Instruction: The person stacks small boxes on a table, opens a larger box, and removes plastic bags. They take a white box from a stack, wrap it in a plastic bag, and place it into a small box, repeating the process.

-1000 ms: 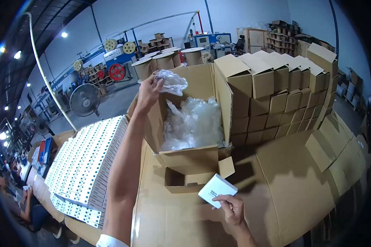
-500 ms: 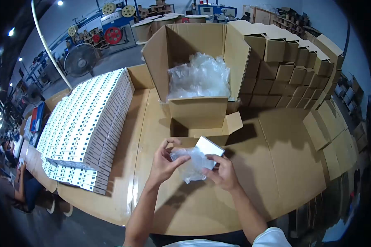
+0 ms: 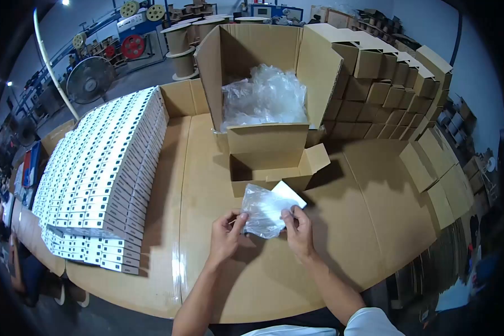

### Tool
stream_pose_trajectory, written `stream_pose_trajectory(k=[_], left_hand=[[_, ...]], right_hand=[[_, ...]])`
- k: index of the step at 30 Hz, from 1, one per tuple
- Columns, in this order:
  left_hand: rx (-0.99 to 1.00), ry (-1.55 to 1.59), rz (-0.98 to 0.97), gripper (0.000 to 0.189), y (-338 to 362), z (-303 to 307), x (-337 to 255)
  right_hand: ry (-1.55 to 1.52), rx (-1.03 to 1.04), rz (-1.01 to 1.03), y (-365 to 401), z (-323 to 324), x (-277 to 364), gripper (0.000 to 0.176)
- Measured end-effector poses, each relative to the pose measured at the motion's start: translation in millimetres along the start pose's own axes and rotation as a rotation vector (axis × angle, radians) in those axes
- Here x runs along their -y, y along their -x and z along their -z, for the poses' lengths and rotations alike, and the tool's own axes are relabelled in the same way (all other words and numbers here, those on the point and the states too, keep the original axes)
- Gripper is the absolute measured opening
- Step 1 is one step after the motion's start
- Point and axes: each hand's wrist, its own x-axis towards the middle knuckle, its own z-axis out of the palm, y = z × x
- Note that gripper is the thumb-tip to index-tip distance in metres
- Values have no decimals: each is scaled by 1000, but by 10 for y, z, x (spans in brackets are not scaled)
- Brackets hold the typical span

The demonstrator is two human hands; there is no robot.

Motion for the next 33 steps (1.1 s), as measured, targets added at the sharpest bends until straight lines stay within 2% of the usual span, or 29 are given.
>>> stream_pose_trajectory(k=[2,5,9,12,15,18,21,22,25,26,29,30,33], left_hand=[[-27,10,-46,17,-50,14,-2],[-100,-37,-139,15,-37,-13,-7],[-84,13,-133,19,-17,-108,20],[-40,36,-77,28,31,-211,-87],[6,9,33,26,59,-228,-118],[-1,-80,-42,16,-5,-61,-78],[-12,-130,-30,12,41,-60,-107],[10,-131,-14,12,55,-58,-90],[110,-180,44,16,67,-31,-59],[135,-182,58,17,72,-33,-60],[190,-229,83,18,61,43,-35],[204,-251,86,19,52,55,-41],[214,-293,162,19,75,33,-123]], right_hand=[[-121,3,-134,-36,43,65,23],[-221,187,-75,-23,23,43,22],[-72,292,-203,-4,68,-89,24],[-67,260,-146,-22,90,-35,27],[-6,255,-136,-22,137,-4,29],[37,304,-177,-137,317,6,29],[105,236,98,-117,364,62,30],[-39,160,159,-122,259,161,39],[-45,97,172,-151,272,32,35],[143,100,85,-179,352,-53,30],[28,30,66,-184,417,-9,20],[-186,14,54,-192,380,15,15],[-620,86,-112,-190,402,180,14]])
